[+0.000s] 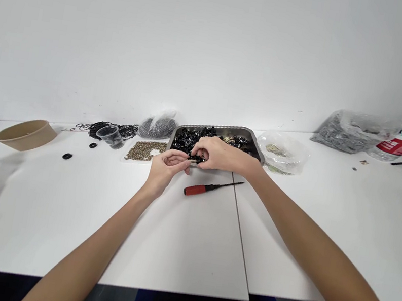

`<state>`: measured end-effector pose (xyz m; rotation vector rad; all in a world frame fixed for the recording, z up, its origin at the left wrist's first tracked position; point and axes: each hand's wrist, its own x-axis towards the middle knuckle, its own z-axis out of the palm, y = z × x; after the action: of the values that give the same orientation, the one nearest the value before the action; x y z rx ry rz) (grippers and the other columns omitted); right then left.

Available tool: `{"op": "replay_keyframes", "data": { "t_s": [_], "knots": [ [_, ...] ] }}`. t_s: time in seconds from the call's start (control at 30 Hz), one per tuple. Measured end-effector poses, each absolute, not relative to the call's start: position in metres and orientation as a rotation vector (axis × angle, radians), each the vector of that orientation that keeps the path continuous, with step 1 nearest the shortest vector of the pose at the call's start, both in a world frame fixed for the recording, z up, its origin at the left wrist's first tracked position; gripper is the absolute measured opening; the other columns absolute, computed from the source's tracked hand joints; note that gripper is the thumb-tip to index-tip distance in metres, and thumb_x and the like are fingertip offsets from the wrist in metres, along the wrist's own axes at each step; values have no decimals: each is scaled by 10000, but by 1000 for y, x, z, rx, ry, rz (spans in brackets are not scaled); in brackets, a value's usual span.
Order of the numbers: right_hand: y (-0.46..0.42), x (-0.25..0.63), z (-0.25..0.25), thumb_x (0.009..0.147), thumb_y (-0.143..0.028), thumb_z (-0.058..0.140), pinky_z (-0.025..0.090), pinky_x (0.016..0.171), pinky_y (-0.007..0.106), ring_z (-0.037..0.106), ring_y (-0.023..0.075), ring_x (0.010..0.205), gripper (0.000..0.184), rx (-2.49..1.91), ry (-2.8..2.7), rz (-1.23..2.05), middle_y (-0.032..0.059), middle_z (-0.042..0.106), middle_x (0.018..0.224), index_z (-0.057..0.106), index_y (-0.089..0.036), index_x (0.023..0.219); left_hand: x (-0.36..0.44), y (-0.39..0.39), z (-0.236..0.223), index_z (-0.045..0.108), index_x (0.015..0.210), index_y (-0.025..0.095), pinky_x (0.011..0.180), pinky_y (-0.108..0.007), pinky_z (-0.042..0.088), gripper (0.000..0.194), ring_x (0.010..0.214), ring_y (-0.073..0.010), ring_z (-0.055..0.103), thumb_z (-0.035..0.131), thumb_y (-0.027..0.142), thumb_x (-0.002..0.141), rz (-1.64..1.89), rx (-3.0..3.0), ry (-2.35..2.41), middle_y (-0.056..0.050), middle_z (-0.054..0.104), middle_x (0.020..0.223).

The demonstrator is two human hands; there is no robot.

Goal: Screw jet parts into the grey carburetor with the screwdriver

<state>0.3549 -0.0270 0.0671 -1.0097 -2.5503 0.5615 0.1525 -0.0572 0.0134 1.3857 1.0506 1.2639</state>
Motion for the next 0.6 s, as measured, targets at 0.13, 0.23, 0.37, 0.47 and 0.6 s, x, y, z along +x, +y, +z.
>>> {"op": "replay_keyframes", "data": {
  "t_s": [0.13,0.23,0.37,0.47,0.6],
  "knots": [
    [-24,354,63,812,-194,620,416,816,286,519,172,936,201,-999,-2550,491,71,600,1032,651,-162,1007,152,-56,11,673,832,139,697,-335,545,326,605,-179,680,856,333,644,1282,1387,1038,-37,699,636],
    [-23,353,61,818,-183,616,412,829,288,525,176,950,202,-997,-2543,453,78,596,1056,652,-158,1016,152,-56,11,677,811,140,645,-313,528,302,555,-163,658,850,330,652,1291,1398,1049,-25,685,615],
    [-25,352,63,826,-145,598,405,808,283,530,171,931,175,-970,-2513,393,80,602,1060,644,-147,994,152,-55,11,690,794,131,592,-284,497,287,507,-140,626,844,331,659,1301,1372,1066,-22,673,590],
    [-26,350,64,825,-110,580,402,804,274,529,157,910,172,-928,-2481,339,73,598,1042,635,-140,984,151,-55,12,702,805,122,606,-283,505,287,524,-139,629,838,336,668,1305,1327,1052,-30,679,593],
    [-26,349,63,830,-96,556,394,802,266,520,144,895,193,-878,-2444,291,71,569,1051,621,-141,1006,152,-56,13,715,786,115,593,-302,521,296,518,-136,613,843,348,654,1325,1258,1007,-33,682,626]
  ]
}}
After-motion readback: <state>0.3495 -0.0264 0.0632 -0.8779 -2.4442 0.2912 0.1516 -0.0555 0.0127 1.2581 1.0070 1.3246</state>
